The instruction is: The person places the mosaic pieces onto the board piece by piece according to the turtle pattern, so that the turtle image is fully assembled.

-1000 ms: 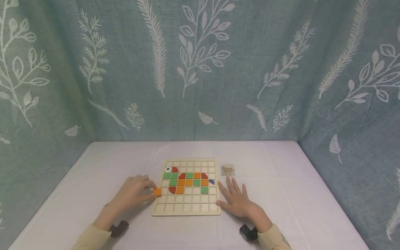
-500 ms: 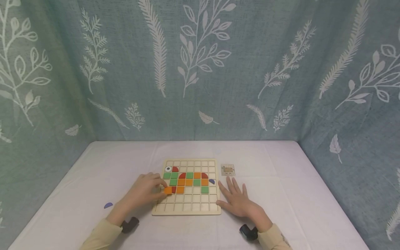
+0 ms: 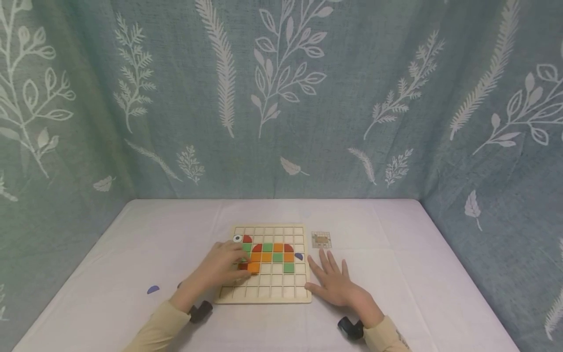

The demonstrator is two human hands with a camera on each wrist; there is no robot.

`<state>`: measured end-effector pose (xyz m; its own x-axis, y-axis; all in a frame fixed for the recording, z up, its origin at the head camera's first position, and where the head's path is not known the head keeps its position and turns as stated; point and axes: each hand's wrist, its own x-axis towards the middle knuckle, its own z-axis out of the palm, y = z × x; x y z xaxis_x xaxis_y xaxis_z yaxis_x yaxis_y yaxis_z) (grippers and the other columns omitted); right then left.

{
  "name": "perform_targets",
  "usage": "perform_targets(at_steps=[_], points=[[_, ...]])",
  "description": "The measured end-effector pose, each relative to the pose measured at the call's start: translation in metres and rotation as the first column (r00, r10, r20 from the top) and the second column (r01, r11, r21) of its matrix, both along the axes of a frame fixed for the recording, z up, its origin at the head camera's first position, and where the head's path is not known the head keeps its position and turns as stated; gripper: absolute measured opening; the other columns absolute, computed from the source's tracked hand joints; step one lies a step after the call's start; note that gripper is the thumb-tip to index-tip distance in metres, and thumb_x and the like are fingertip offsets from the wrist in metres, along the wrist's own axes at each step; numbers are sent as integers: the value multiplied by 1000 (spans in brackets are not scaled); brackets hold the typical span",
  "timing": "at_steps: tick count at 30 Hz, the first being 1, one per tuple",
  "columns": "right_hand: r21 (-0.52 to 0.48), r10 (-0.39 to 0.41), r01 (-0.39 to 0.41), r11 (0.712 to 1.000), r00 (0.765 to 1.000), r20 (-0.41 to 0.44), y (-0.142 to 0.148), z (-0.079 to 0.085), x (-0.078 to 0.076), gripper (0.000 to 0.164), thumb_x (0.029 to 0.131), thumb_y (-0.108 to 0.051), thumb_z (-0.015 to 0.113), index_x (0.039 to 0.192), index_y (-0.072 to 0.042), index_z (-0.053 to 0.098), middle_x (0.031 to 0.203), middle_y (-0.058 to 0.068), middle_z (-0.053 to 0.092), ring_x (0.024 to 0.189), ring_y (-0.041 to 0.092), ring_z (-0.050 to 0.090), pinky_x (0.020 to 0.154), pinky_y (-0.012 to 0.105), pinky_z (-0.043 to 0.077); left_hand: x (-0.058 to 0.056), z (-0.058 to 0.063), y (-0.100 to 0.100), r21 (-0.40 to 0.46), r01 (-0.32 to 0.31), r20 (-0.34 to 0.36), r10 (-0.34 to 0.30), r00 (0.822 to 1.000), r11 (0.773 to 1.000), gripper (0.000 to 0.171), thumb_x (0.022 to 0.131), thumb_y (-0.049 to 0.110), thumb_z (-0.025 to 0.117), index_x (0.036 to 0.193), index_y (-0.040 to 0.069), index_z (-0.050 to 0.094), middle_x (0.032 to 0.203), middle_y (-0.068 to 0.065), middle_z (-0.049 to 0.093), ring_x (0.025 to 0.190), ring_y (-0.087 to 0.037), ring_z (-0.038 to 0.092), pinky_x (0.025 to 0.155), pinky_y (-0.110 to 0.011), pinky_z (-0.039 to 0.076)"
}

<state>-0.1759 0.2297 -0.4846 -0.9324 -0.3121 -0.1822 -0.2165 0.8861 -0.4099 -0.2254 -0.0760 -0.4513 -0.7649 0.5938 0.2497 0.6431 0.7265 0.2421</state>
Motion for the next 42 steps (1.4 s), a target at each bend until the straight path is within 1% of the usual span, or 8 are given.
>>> perform_targets(at_steps=[5,11,16,18,20,24,34,42], points=[[2,10,-10,1000,1000,-2,1,-1,1,71,92,-55,40,148,-17,19,154,18,2,140,38,-7,104,63,-8,-3,-2,9,-4,23,24,-23,999,1000,27,73,36,76,89,15,71,94,0,63,93,-23,55,83,-47,38],[-11,9,-9,1000,1000,5,0,0,2,71,92,-53,41,148,-16,19,154,18,2,140,39,-7,104,64,-9,-5,-2,21,-7,36,12,-36,999,999,25,73,39,76,88,19,72,83,7,57,86,-15,50,90,-52,37],[-11,13,-13,1000,1000,5,0,0,3,70,92,-53,40,148,-16,19,154,18,1,140,39,-7,103,63,-9,-8,-2,31,-20,51,-5,-52,999,998,24,74,39,75,86,19,73,79,8,55,78,-11,44,87,-48,39],[-9,15,-15,1000,1000,2,1,0,3,70,92,-53,40,148,-16,19,154,18,1,140,38,-7,104,63,-9,-9,-4,35,-15,58,5,-58,998,998,23,74,39,75,86,19,73,76,8,53,75,-10,40,84,-45,38],[-7,15,-15,1000,1000,0,1,-1,3,70,93,-53,40,148,-16,18,154,18,1,140,38,-7,104,63,-9,-10,-4,38,-8,57,24,-57,998,998,22,75,38,74,86,19,73,75,9,52,74,-10,39,86,-48,38],[-2,17,-17,1000,1000,-3,1,-1,2,70,93,-53,40,148,-17,18,154,18,1,140,38,-7,104,63,-8,-10,-4,44,-10,55,47,-54,997,998,21,75,36,75,86,19,74,76,10,52,76,-10,40,89,-49,37],[4,13,-13,1000,1000,2,-1,1,2,70,92,-54,40,148,-17,19,154,18,2,140,38,-6,104,63,-8,-12,-4,53,-65,47,36,-44,998,997,21,73,37,76,88,23,72,78,10,54,74,-9,39,80,-38,35],[13,6,-6,1000,1000,2,-1,2,1,70,92,-55,39,148,-18,19,154,17,2,141,37,-6,104,63,-8,-14,-3,54,-45,47,70,-44,997,998,24,69,40,77,86,23,73,78,10,55,74,-9,40,81,-38,35]])
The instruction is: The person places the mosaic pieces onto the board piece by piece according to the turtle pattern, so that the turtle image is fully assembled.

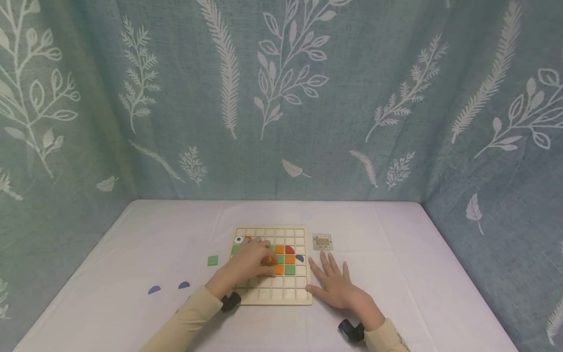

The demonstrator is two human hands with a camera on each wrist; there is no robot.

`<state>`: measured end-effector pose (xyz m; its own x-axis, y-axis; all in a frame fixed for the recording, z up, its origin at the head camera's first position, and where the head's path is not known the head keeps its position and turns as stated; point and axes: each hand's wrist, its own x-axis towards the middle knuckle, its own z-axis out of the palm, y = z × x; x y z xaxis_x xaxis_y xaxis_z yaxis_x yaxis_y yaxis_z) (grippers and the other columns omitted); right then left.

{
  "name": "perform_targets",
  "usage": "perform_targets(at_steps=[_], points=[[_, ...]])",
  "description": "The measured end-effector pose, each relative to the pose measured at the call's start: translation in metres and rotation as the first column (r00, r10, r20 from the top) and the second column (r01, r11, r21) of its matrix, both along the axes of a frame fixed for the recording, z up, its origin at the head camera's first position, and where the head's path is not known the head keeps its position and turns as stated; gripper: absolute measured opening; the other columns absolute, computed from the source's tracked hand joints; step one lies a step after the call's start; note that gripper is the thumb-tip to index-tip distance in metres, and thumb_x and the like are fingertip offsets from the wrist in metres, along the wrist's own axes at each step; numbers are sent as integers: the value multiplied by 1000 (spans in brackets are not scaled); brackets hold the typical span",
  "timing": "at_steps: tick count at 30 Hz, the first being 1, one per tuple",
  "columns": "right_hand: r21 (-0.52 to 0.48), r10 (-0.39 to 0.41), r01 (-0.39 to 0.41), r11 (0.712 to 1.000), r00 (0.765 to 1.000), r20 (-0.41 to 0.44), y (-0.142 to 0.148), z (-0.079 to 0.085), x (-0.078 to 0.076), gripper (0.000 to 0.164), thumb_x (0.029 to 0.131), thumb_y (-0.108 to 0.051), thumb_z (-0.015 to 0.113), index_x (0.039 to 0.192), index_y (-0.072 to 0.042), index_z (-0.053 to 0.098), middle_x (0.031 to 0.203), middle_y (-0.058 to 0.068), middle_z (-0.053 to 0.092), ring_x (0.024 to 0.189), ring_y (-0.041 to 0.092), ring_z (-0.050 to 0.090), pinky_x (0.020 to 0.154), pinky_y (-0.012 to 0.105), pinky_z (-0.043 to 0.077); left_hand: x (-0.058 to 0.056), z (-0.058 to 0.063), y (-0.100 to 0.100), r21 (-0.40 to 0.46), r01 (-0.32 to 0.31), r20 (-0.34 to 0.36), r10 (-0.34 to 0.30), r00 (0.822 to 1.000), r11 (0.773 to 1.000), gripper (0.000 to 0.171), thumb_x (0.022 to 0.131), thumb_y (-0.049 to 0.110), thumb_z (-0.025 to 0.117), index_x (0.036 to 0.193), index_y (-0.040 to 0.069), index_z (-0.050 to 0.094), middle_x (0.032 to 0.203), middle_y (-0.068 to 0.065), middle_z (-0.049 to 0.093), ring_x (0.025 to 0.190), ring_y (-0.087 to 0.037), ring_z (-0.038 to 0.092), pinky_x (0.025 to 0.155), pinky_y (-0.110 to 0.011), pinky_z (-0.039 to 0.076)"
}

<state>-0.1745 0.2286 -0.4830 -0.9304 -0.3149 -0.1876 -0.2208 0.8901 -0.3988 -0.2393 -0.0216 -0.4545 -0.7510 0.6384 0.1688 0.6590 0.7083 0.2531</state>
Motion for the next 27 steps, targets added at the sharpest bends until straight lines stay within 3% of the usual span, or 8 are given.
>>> perform_targets(at_steps=[9,19,27], points=[[-3,3,-3,1000,1000,-1,-1,0,1,70,92,-55,39,148,-18,18,154,17,1,141,38,-6,104,63,-8,-3,-3,-2,38,6,43,-8,999,999,22,69,37,78,85,23,73,80,10,59,76,-9,43,86,-44,36],[-4,0,0,1000,1000,-3,-2,0,2,70,93,-53,39,148,-17,18,154,17,0,140,38,-7,104,63,-8,-4,-4,-2,26,29,52,-30,998,999,18,71,35,77,84,24,71,77,12,56,73,-8,42,77,-35,33],[-4,3,-3,1000,1000,-14,-2,1,3,70,93,-52,40,148,-15,18,154,18,1,140,39,-6,104,64,-8,-7,-2,-15,107,32,142,-47,989,994,18,74,30,76,91,24,71,84,10,61,75,-9,45,79,-36,34]])
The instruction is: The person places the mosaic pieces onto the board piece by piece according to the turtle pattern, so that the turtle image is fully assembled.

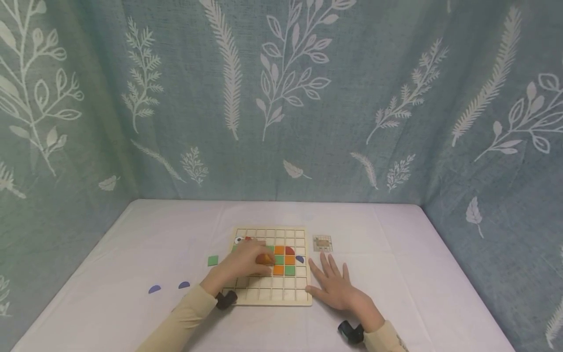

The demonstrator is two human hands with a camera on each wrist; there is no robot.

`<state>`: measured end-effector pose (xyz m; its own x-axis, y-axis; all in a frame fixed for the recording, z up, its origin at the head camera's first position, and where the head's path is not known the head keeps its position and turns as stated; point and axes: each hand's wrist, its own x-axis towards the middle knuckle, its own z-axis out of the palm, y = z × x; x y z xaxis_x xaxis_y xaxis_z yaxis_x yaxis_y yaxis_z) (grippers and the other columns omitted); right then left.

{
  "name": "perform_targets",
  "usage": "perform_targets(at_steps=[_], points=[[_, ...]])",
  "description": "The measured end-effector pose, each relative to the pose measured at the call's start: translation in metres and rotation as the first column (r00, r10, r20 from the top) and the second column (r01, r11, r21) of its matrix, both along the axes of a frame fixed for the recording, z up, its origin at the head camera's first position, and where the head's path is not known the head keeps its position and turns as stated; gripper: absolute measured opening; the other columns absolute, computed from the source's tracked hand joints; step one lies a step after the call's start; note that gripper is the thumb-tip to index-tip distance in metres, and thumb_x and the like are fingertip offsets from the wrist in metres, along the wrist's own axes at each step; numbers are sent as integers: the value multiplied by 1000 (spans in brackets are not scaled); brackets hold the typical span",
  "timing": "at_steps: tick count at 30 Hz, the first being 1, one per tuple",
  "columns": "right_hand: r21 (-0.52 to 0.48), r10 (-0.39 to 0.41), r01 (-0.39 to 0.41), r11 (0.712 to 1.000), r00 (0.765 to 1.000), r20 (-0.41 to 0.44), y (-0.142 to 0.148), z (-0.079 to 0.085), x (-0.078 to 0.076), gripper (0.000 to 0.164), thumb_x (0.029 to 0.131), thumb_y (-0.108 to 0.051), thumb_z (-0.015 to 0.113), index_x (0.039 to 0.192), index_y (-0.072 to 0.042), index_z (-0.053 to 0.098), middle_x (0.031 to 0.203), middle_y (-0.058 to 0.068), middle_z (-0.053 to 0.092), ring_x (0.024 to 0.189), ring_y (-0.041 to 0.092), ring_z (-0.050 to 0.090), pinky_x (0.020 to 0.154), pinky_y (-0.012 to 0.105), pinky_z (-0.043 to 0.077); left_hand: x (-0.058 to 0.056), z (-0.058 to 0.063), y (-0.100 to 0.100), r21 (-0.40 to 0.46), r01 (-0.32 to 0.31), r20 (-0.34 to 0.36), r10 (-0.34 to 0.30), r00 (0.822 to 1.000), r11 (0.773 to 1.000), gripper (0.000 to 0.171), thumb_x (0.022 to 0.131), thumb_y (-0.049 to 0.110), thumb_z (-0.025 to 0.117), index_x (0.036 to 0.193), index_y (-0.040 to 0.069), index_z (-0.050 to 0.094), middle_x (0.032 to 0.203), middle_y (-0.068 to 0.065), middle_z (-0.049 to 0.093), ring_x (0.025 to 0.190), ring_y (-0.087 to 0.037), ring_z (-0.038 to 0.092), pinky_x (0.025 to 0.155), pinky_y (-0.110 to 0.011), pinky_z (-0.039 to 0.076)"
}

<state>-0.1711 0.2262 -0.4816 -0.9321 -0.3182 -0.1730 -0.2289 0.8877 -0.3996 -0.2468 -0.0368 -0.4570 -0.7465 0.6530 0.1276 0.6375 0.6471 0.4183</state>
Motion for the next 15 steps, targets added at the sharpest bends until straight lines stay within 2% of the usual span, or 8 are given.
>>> perform_targets(at_steps=[6,9,12,15], points=[[0,1,-1,1000,1000,2,0,-1,0,70,93,-52,40,148,-15,18,154,19,1,140,40,-6,104,63,-8,-1,1,-14,1,-45,-90,45,995,999,21,72,27,77,92,22,71,86,9,65,77,-9,52,76,-36,39],[3,-1,1,1000,1000,8,-1,-1,-1,70,92,-54,39,148,-17,18,154,17,0,140,38,-7,104,63,-8,-1,2,-21,13,-73,-102,74,992,997,22,73,26,77,93,20,71,85,5,64,77,-12,53,74,-37,39],[-4,-5,5,1000,1000,8,0,-1,-1,71,92,-55,39,148,-17,18,154,17,1,140,38,-7,104,63,-8,1,6,-29,18,-121,-53,122,991,992,23,74,27,76,94,20,71,88,5,63,80,-14,52,78,-40,36],[-6,-5,5,1000,1000,3,0,-2,-1,71,92,-55,39,148,-17,18,154,17,1,140,38,-7,104,63,-8,2,10,-38,22,-170,1,170,985,985,22,75,27,76,95,20,70,81,5,60,77,-14,49,79,-41,33]])
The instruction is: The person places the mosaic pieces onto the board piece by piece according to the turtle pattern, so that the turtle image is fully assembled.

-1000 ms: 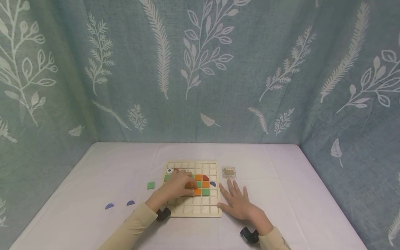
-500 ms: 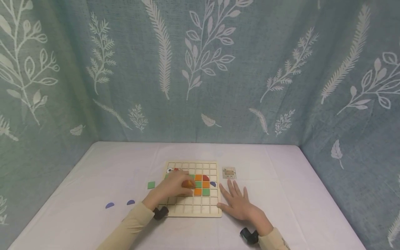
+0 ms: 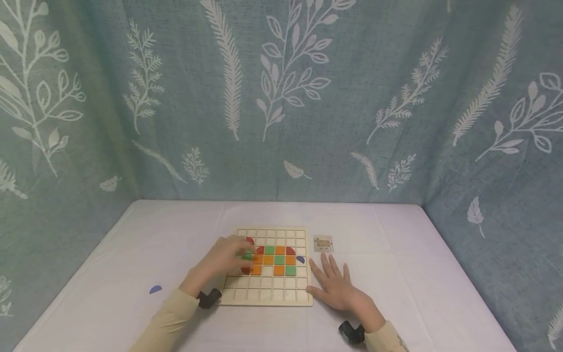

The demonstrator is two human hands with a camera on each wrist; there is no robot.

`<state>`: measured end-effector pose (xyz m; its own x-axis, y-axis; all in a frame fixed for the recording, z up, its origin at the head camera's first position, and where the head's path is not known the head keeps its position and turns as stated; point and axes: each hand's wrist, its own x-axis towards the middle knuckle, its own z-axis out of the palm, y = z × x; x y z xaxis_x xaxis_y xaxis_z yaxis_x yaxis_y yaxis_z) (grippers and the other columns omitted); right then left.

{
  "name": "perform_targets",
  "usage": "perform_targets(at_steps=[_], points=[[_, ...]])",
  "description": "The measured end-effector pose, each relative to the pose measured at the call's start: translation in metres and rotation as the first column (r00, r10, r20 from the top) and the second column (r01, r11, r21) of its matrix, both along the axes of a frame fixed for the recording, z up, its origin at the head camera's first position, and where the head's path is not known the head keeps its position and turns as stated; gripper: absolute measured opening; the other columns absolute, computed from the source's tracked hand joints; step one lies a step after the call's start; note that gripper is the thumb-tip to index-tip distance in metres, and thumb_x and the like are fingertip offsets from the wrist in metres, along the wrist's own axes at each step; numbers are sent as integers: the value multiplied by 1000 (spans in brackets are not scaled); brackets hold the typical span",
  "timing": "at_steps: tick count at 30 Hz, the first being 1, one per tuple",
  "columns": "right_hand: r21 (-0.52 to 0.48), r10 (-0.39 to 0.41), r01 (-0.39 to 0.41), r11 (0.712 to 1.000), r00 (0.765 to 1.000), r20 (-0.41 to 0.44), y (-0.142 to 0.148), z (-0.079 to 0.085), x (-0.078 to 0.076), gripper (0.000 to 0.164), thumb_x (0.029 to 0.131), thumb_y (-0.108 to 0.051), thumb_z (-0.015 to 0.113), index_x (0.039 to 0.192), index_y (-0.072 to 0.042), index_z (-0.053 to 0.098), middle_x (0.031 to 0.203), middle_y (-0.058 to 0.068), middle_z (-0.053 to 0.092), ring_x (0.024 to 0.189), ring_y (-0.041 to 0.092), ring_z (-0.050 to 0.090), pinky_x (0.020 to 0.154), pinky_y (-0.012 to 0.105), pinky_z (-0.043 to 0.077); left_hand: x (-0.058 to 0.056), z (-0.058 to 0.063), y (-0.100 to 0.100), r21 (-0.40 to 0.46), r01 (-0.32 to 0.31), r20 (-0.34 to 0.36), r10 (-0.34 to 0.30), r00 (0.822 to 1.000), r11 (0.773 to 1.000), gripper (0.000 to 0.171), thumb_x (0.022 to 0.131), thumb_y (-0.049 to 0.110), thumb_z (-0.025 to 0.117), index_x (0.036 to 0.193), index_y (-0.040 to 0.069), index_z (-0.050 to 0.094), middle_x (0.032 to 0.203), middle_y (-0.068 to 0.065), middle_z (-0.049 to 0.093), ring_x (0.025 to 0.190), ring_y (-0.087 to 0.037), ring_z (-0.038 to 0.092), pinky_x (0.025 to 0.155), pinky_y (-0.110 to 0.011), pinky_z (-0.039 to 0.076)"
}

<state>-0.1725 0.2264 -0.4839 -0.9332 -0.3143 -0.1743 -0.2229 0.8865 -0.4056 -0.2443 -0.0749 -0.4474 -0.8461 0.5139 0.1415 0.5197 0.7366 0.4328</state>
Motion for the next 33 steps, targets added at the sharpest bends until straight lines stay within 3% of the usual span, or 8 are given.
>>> perform_targets(at_steps=[4,14,21,33], points=[[-6,4,-4,1000,1000,-5,1,-1,0,71,92,-55,39,148,-16,19,154,18,1,140,38,-7,104,63,-9,-1,0,-13,-24,-47,0,47,999,999,22,74,28,76,94,21,71,66,6,49,67,-13,41,69,-35,30],[-24,7,-7,1000,1000,-4,2,0,1,71,92,-52,41,148,-14,19,154,19,1,140,40,-6,103,63,-10,-8,-3,-42,-66,-183,-12,183,983,981,22,73,25,77,94,21,72,65,8,47,65,-13,40,67,-33,28],[-4,13,-13,1000,1000,-5,1,0,-1,70,93,-54,39,148,-17,18,154,17,1,140,38,-6,104,63,-8,-11,-2,-62,-69,-198,-35,196,980,978,22,71,24,78,91,18,72,65,6,48,64,-12,40,66,-34,31],[-11,8,-8,1000,1000,-4,1,1,0,69,93,-52,40,148,-17,19,154,17,1,140,38,-6,104,63,-8,-13,-11,-88,-102,-217,3,219,976,971,30,63,31,82,88,19,70,76,5,55,74,-14,46,75,-43,36]])
